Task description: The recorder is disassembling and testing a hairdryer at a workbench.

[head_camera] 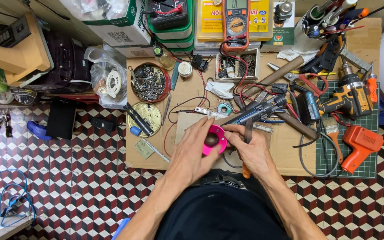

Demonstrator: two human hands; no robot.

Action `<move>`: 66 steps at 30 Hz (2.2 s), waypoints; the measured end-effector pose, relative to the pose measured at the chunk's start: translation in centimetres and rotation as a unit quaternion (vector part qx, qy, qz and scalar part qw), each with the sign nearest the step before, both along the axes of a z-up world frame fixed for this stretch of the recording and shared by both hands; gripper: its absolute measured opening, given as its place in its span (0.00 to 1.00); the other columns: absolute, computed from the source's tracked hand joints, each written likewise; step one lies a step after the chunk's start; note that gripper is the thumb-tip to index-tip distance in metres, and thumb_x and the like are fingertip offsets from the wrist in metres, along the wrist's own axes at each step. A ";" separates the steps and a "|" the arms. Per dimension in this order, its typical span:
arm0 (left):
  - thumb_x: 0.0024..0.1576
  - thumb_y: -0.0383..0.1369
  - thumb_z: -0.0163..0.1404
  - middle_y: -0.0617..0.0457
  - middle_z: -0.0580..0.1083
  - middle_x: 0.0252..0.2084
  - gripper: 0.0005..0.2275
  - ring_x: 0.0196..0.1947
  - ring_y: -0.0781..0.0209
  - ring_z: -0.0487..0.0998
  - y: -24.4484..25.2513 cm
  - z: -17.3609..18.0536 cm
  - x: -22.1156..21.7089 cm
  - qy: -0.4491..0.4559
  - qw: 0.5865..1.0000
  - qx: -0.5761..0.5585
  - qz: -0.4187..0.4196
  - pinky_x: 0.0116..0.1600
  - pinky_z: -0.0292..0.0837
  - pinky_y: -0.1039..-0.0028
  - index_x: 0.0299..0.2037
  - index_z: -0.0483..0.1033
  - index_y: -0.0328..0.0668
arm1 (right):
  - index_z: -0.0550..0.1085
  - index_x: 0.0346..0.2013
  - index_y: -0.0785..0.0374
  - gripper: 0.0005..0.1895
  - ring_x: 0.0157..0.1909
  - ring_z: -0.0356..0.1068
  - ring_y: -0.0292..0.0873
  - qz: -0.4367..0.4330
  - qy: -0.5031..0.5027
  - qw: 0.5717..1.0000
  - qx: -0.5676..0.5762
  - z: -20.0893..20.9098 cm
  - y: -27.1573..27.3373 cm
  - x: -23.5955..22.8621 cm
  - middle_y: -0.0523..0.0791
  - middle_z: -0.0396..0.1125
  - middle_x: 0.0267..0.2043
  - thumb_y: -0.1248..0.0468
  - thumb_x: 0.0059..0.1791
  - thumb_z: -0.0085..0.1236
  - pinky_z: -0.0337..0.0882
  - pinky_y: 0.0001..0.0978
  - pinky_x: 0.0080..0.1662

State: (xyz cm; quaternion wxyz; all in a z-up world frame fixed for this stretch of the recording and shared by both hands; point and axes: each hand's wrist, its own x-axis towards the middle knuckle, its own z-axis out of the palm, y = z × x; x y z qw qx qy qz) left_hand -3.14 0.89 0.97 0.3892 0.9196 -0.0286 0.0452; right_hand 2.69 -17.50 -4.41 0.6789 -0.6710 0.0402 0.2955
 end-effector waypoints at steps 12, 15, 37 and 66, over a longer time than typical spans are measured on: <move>0.44 0.40 0.66 0.43 0.74 0.56 0.37 0.57 0.48 0.76 -0.5 -0.5 0.2 0.183 0.976 -0.094 0.073 0.56 0.74 0.62 0.64 0.63 0.41 | 0.69 0.58 0.62 0.26 0.20 0.56 0.31 -0.086 0.218 0.970 0.063 5.1 -1.7 -1.2 0.45 0.68 0.31 0.49 0.53 0.43 0.52 0.22 0.20; 0.45 0.37 0.67 0.41 0.71 0.61 0.35 0.60 0.44 0.74 -0.4 -1.0 -0.2 0.096 0.989 -0.098 0.055 0.58 0.73 0.61 0.63 0.64 0.38 | 0.68 0.56 0.64 0.23 0.22 0.58 0.31 -0.099 0.062 0.993 0.031 4.7 -1.1 -3.4 0.43 0.68 0.33 0.51 0.56 0.39 0.58 0.21 0.22; 0.39 0.43 0.70 0.41 0.72 0.57 0.46 0.56 0.48 0.77 -1.1 -5.1 -1.7 0.078 0.963 -0.207 0.155 0.59 0.72 0.63 0.65 0.56 0.37 | 0.74 0.59 0.59 0.21 0.25 0.66 0.36 0.153 0.037 0.947 -0.280 8.5 -6.4 1.9 0.45 0.69 0.27 0.60 0.53 0.46 0.68 0.30 0.26; 0.49 0.53 0.56 0.45 0.73 0.59 0.34 0.61 0.51 0.72 -2.8 -6.6 -1.4 0.162 0.907 -0.253 0.295 0.63 0.66 0.65 0.63 0.72 0.41 | 0.75 0.35 0.66 0.17 0.28 0.63 0.30 0.345 -0.158 0.920 -0.094 -0.7 -7.7 6.5 0.39 0.66 0.25 0.55 0.58 0.49 0.66 0.24 0.31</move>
